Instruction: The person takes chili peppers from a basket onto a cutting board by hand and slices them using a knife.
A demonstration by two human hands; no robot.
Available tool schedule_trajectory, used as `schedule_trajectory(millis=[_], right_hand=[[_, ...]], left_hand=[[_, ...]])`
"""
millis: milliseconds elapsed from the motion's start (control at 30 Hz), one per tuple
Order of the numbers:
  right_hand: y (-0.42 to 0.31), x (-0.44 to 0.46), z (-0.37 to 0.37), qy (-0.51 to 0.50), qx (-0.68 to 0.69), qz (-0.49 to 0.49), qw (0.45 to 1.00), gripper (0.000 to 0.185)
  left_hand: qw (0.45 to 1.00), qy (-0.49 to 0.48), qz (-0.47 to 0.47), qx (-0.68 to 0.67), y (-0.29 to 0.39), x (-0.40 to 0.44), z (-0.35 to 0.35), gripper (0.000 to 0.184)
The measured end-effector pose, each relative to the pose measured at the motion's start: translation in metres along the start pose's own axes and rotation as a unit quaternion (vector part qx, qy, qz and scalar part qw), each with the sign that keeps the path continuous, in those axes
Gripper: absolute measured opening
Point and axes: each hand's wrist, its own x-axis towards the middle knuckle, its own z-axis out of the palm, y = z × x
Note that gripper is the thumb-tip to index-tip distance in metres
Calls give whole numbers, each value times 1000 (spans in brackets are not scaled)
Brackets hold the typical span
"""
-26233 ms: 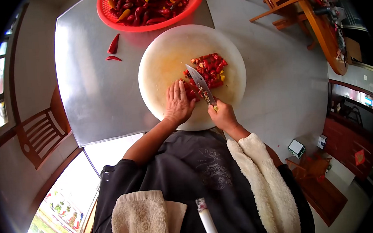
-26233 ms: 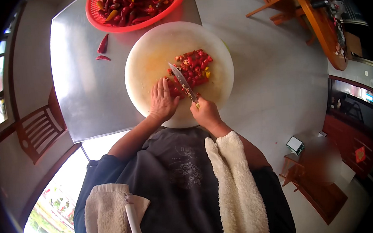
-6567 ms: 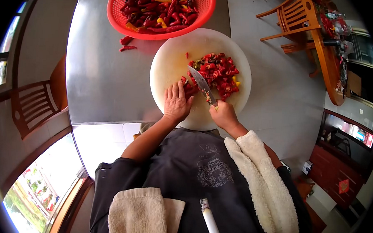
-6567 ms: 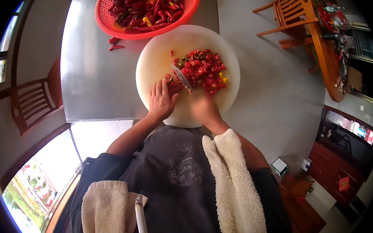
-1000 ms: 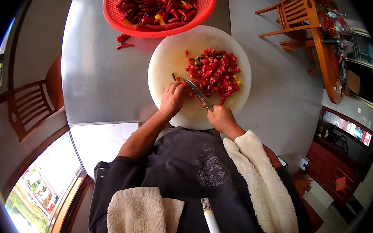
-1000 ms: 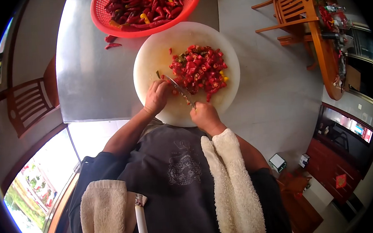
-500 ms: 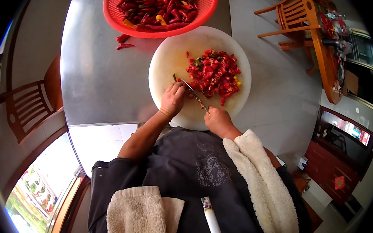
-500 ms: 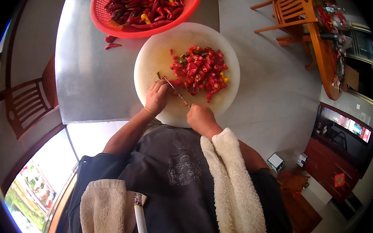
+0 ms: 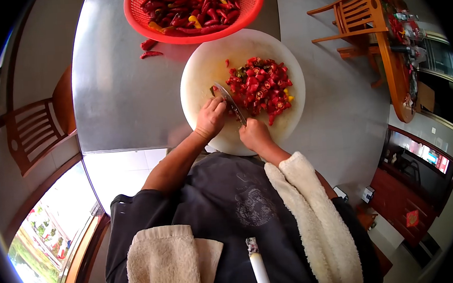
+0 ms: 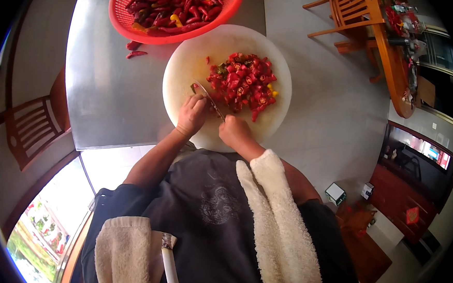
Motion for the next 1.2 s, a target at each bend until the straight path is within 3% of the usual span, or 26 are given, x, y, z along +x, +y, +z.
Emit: schedule_trajectory(millis=[200, 267, 367, 433, 500, 667, 900, 1200], right_hand=[[35, 3, 12, 92, 162, -16, 982, 26], [40, -3, 0, 91, 159, 3, 983, 26], [39, -19, -16, 104, 138, -20, 985, 25], [40, -29, -13, 91, 110, -59, 988, 23], [34, -36, -5, 27, 81, -95, 992, 22], [27, -13, 23, -39, 52, -115, 991, 25], [39, 22, -3, 70, 67, -41, 994, 26], [50, 11, -17, 107, 141, 17, 984, 28]], left_hand=[[1000, -4, -18, -11, 4, 0, -4, 28], [1000, -5, -19, -6, 5, 2, -6, 29], [969, 62, -193, -141, 8, -1, -9, 31], [944, 117, -268, -149, 12, 4, -37, 28], [917, 201, -303, -164, -8, 0, -56, 19], [899, 210, -370, -103, -43, 11, -106, 17], [914, 146, -369, -89, -54, 32, -98, 18], [968, 170, -183, 20, -63, 158, -121, 18]])
